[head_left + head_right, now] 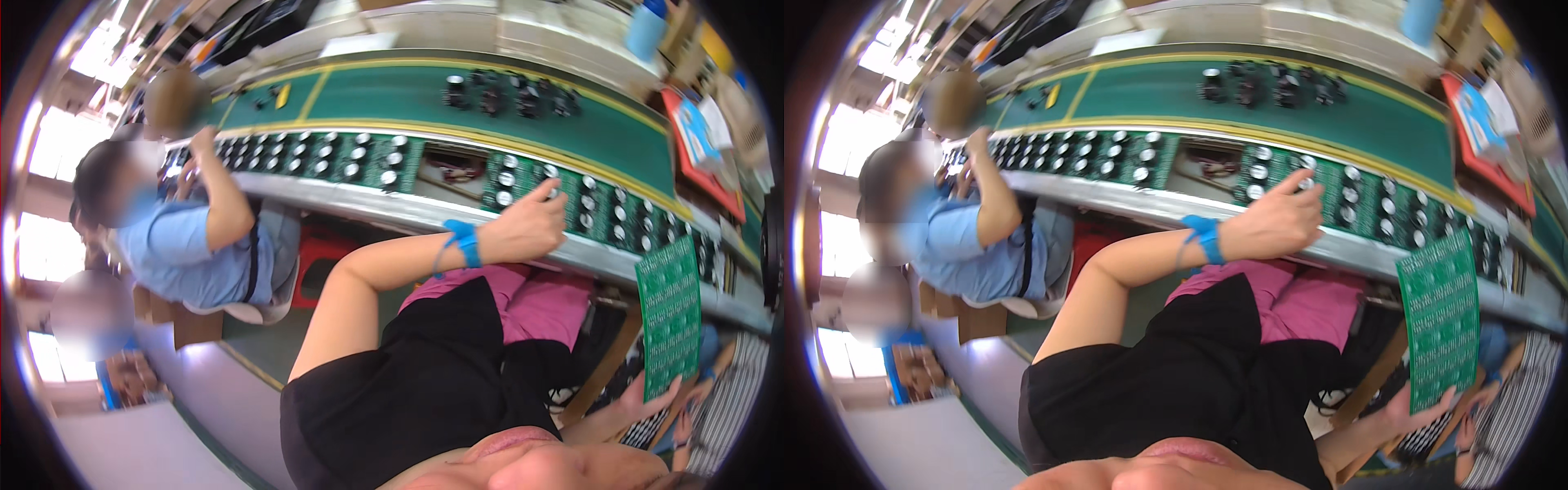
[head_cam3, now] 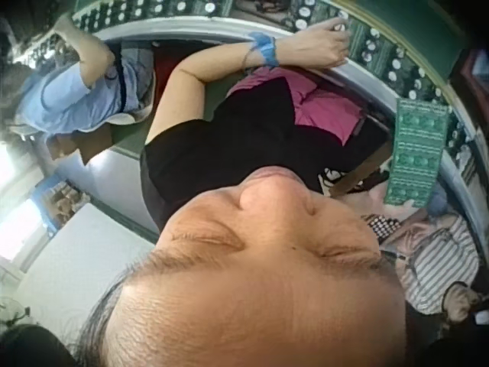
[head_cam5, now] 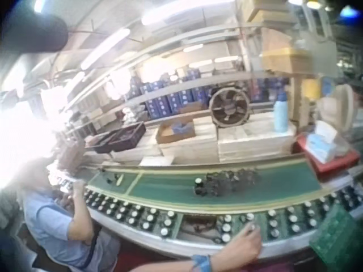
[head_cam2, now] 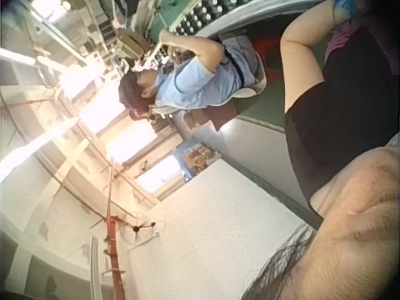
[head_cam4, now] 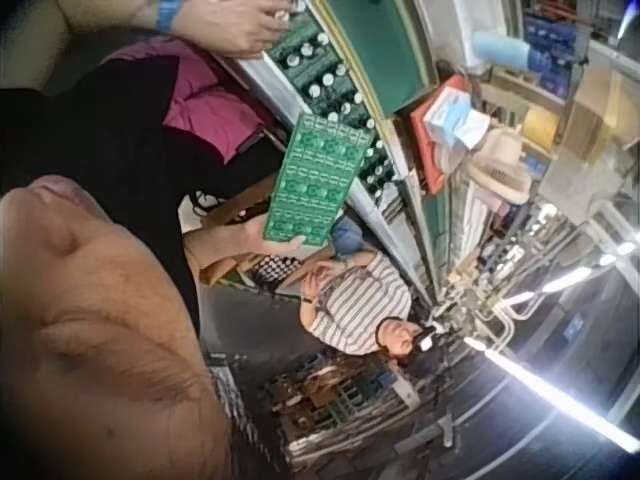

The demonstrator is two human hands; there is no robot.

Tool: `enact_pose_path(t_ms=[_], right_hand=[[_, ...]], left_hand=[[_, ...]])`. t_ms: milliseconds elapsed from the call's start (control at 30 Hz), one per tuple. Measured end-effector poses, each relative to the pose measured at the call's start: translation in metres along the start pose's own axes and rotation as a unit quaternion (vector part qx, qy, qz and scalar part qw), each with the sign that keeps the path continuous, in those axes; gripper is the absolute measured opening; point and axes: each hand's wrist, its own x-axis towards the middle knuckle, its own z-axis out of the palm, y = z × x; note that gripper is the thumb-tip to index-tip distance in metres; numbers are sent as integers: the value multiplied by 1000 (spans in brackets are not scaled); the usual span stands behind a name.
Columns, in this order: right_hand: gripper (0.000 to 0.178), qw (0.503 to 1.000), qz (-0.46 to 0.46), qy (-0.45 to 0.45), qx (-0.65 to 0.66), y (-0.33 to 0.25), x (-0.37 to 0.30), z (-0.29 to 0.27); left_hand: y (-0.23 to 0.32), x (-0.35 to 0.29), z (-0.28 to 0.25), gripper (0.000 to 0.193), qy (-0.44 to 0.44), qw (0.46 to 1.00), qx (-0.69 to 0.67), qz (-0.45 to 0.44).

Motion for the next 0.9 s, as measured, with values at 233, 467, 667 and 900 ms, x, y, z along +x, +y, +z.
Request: enact_pose_path(t_ms=[233,467,667,900], right_hand=[[42,996,31,-63,-56,21,20,-10],[42,989,-19,-95,-109,38,45,-37],[42,977,-26,-152,-146,34,43,-39],[42,993,76,-88,-15,21,0,10]], left_hand=[[-2,-12,11,19,-58,998,15,-28],[1,-5,19,28,-49,998,46,-19],[0,-6,16,29,-50,998,17,-29],[1,1,14,24,-54,997,14,-47]])
